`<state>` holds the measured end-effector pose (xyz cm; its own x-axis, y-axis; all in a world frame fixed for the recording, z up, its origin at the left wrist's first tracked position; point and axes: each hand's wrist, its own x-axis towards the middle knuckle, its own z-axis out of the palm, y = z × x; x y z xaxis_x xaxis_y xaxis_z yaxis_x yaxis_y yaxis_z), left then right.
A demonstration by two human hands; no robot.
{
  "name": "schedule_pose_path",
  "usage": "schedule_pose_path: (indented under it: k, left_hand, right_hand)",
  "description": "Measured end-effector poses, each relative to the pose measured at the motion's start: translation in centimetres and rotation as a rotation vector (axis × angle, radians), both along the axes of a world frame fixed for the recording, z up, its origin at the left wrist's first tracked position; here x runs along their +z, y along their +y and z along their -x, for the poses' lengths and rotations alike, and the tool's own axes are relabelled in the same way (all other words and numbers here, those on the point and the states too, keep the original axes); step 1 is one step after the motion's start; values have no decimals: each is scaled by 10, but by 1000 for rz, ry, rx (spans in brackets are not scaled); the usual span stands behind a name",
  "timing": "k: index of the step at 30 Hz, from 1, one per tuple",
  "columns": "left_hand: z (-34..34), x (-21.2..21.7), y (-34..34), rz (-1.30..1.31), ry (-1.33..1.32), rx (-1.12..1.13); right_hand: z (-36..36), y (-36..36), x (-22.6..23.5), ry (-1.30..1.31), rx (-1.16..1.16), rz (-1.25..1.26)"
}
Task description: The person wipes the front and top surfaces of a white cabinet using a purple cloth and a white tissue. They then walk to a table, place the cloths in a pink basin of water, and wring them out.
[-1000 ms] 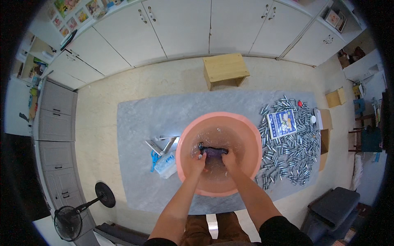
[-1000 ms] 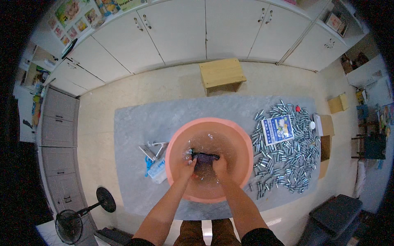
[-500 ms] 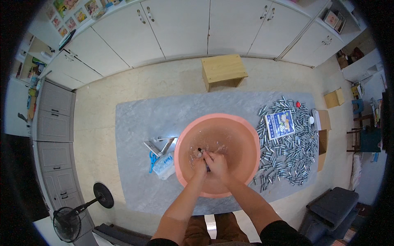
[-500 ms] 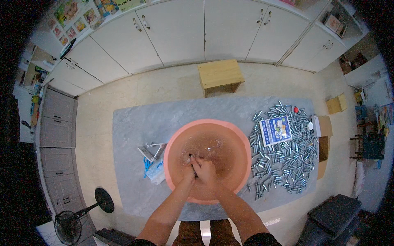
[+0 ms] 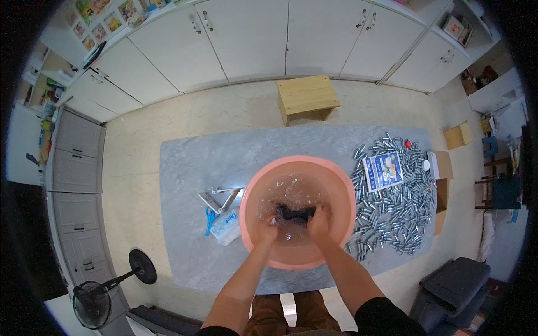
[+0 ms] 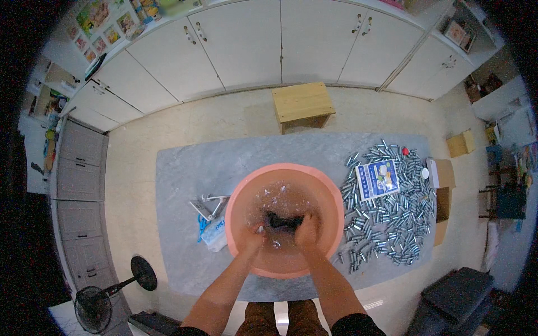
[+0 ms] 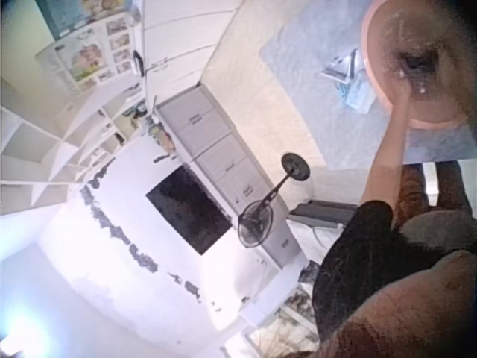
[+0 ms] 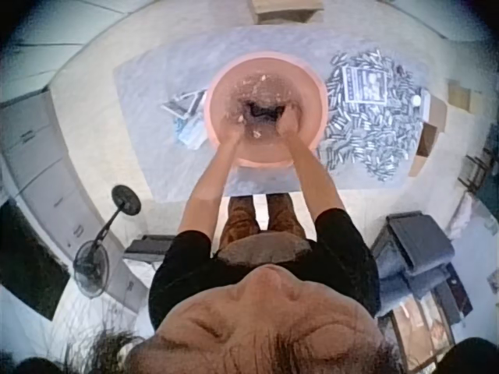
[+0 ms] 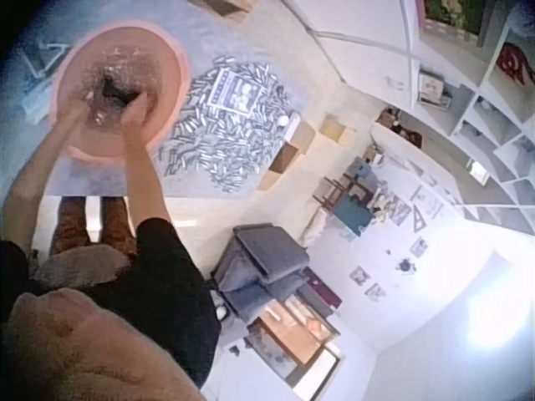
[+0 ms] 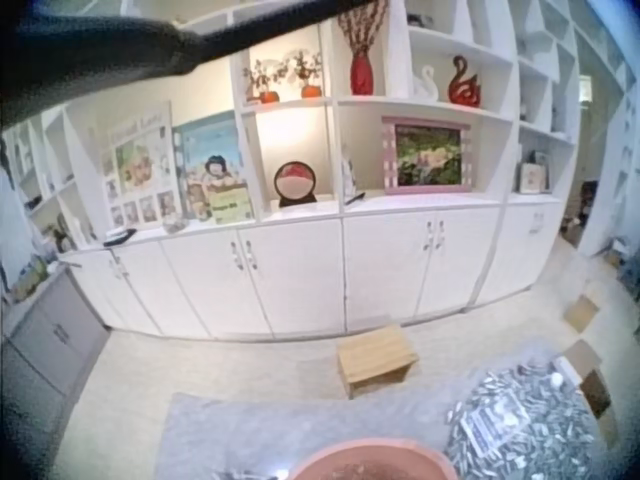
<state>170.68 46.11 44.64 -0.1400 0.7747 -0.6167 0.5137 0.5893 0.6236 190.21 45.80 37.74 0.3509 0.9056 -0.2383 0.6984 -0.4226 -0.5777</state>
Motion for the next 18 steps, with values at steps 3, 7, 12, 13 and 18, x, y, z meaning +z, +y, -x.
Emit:
schedule_pose_path:
  k: [3, 7, 12, 13, 18]
  left_hand:
    - [-3, -66, -20, 71, -236, 284]
    - [-29, 16, 16, 239, -722, 662]
    - [-18, 21, 15, 296, -929, 702]
    - [-16, 17, 10, 264, -943, 689]
    - [-30, 52, 3, 274, -1308, 620]
  right_hand:
    - [19, 6, 10, 481, -185, 74]
    - [48, 10, 119, 587, 218, -108]
    - [41, 11, 179, 884, 437, 71]
    - [31, 13, 174, 946, 456, 127]
    - [12, 19, 131, 793, 137, -271]
